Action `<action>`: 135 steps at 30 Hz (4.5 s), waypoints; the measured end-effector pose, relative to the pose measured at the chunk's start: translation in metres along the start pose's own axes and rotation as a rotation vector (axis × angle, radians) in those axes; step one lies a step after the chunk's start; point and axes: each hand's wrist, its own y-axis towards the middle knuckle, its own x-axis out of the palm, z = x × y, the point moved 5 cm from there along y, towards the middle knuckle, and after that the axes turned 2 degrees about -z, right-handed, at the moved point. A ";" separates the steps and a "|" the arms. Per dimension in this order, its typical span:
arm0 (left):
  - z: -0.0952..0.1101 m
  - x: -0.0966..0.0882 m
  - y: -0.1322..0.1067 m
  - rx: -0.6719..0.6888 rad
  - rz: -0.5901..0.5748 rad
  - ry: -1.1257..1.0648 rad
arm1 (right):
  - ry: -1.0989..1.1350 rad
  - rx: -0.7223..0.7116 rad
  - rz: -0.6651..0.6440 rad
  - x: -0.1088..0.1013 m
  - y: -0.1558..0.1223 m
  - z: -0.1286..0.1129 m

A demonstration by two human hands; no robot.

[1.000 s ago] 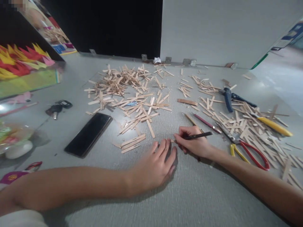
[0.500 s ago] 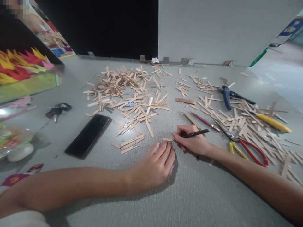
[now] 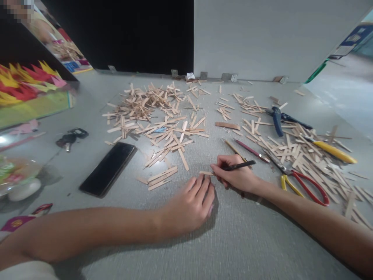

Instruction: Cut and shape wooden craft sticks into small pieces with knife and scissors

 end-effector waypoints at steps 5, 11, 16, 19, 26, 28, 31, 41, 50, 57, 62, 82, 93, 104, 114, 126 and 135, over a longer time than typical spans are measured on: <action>0.001 0.001 0.001 0.001 0.005 0.000 | -0.004 -0.009 0.005 0.000 0.000 -0.001; 0.001 0.003 -0.001 0.005 -0.009 -0.003 | 0.000 -0.012 0.010 0.000 -0.002 -0.002; 0.000 0.002 0.000 0.001 0.009 0.005 | 0.005 -0.010 0.002 0.001 -0.001 -0.002; 0.001 0.002 0.001 0.001 0.010 0.006 | -0.002 -0.017 0.001 0.001 -0.001 -0.003; 0.002 0.003 -0.002 0.000 0.006 0.005 | -0.027 -0.002 -0.007 0.001 -0.002 -0.001; 0.002 0.002 -0.002 0.003 0.011 0.007 | -0.019 -0.005 -0.009 0.001 -0.002 -0.001; 0.001 0.001 -0.001 0.000 0.018 0.009 | -0.016 -0.015 -0.006 0.000 -0.002 -0.002; 0.001 0.002 -0.001 -0.006 0.015 0.005 | -0.002 -0.027 -0.012 0.001 0.000 -0.002; 0.000 0.001 0.000 -0.004 0.008 0.011 | 0.001 -0.034 0.025 0.000 0.000 0.000; -0.001 0.001 0.001 -0.005 0.016 -0.008 | 0.034 -0.008 0.027 0.001 -0.001 -0.001; -0.002 0.001 0.001 -0.018 -0.005 -0.028 | 0.006 -0.035 0.033 0.000 -0.001 -0.002; -0.004 0.000 0.003 -0.014 -0.091 -0.066 | -0.054 -0.009 0.011 -0.002 -0.003 -0.008; -0.003 0.000 0.002 -0.006 -0.117 -0.062 | -0.049 -0.002 0.025 -0.002 -0.003 -0.006; -0.004 0.002 -0.001 -0.013 -0.129 -0.085 | -0.050 -0.016 0.036 -0.002 -0.002 -0.007; -0.003 -0.001 0.002 -0.006 -0.096 -0.053 | -0.065 0.024 0.041 -0.003 -0.004 -0.006; -0.003 -0.002 0.001 -0.009 -0.110 -0.031 | -0.073 0.013 0.028 -0.004 -0.005 -0.011; -0.003 -0.002 0.001 -0.006 -0.112 -0.041 | -0.078 0.018 0.047 -0.004 -0.005 -0.012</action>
